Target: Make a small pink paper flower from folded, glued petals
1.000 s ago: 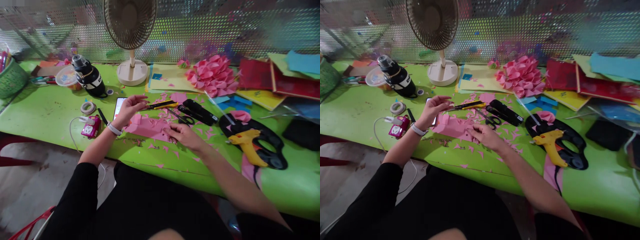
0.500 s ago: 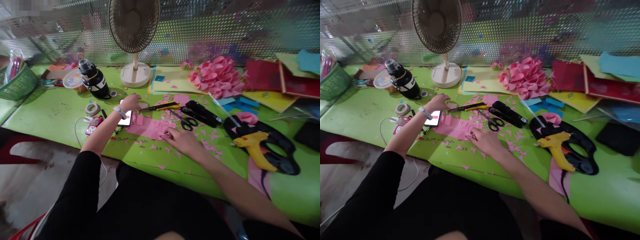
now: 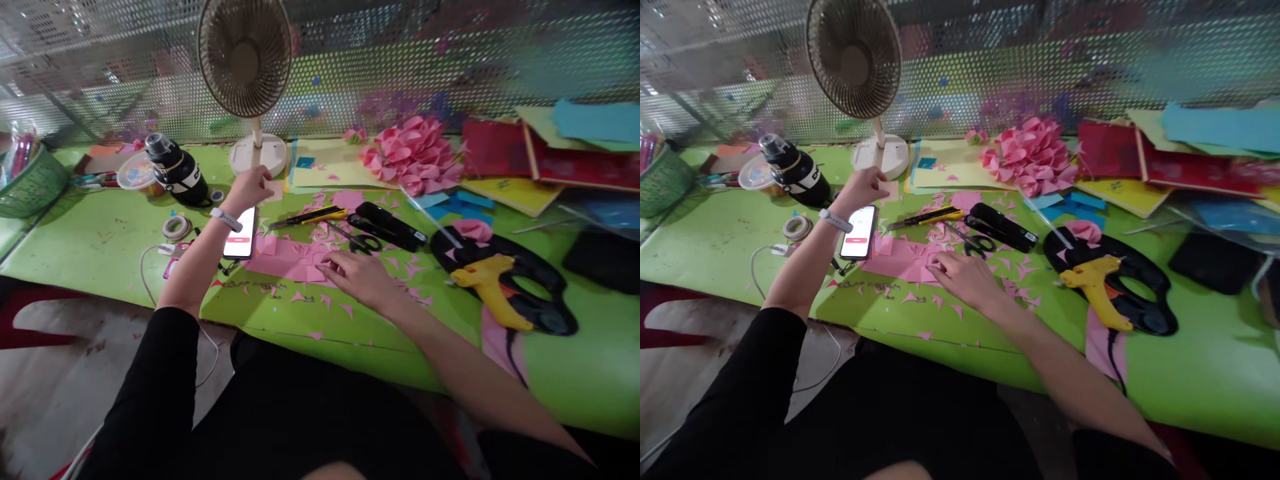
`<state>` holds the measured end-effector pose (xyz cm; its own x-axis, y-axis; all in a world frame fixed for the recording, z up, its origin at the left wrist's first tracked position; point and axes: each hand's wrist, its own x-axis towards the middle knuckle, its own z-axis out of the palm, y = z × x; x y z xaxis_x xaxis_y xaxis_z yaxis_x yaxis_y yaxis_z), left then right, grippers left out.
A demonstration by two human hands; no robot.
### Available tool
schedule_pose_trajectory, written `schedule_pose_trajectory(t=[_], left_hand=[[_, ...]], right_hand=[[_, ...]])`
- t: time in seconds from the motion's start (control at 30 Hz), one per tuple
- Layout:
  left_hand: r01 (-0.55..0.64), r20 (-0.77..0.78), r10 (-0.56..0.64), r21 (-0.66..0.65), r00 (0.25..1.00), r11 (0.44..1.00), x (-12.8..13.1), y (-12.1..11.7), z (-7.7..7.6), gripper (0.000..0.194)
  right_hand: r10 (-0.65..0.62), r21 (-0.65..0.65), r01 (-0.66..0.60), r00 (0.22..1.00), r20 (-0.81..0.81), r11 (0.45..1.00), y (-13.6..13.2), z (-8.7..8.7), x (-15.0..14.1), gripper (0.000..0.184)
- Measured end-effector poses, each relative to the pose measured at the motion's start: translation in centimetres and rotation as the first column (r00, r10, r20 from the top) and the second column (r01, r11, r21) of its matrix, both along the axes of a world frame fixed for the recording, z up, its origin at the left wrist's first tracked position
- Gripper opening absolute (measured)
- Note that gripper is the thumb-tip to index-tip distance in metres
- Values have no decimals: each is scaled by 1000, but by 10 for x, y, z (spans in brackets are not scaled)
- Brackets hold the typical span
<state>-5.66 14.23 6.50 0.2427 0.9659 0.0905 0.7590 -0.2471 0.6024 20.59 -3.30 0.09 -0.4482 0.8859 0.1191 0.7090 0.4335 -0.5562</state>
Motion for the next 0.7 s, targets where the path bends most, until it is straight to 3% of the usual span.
schedule_pose_trajectory(t=[0.07,0.13,0.2,0.27,0.33,0.4,0.47,0.57,0.63,0.7], left_hand=[[19,251,-5,-52,968,998,8,-18,6,25],[186,457,-69,-217,887,958,19,-40,5,23],[334,550,-115,-317,827,888,29,-56,-2,24],[355,557,-132,-314,820,881,34,-57,-13,26],[261,486,-107,-260,867,930,32,-42,-24,24],[158,301,-89,-215,949,964,27,-18,-32,18],[134,72,-122,-203,990,970,27,5,-36,13],[70,-211,-59,42,976,997,45,25,-35,15],[117,-247,-84,123,965,985,70,30,-34,20],[230,-260,-205,69,944,971,100,35,-35,23]], right_hand=[[-15,83,19,999,-50,996,0,4,2,27],[-39,188,58,994,-100,980,2,7,5,27],[-67,268,100,989,-131,958,3,8,7,26],[-80,313,119,988,-133,942,5,10,9,25],[-72,327,106,991,-116,939,7,12,10,24],[-41,314,71,994,-100,947,7,13,10,23],[5,298,20,997,-80,954,7,14,9,25],[78,319,-68,997,-20,945,7,10,6,27],[124,352,-128,992,33,927,8,7,4,29],[158,385,-178,984,84,905,9,4,2,30]])
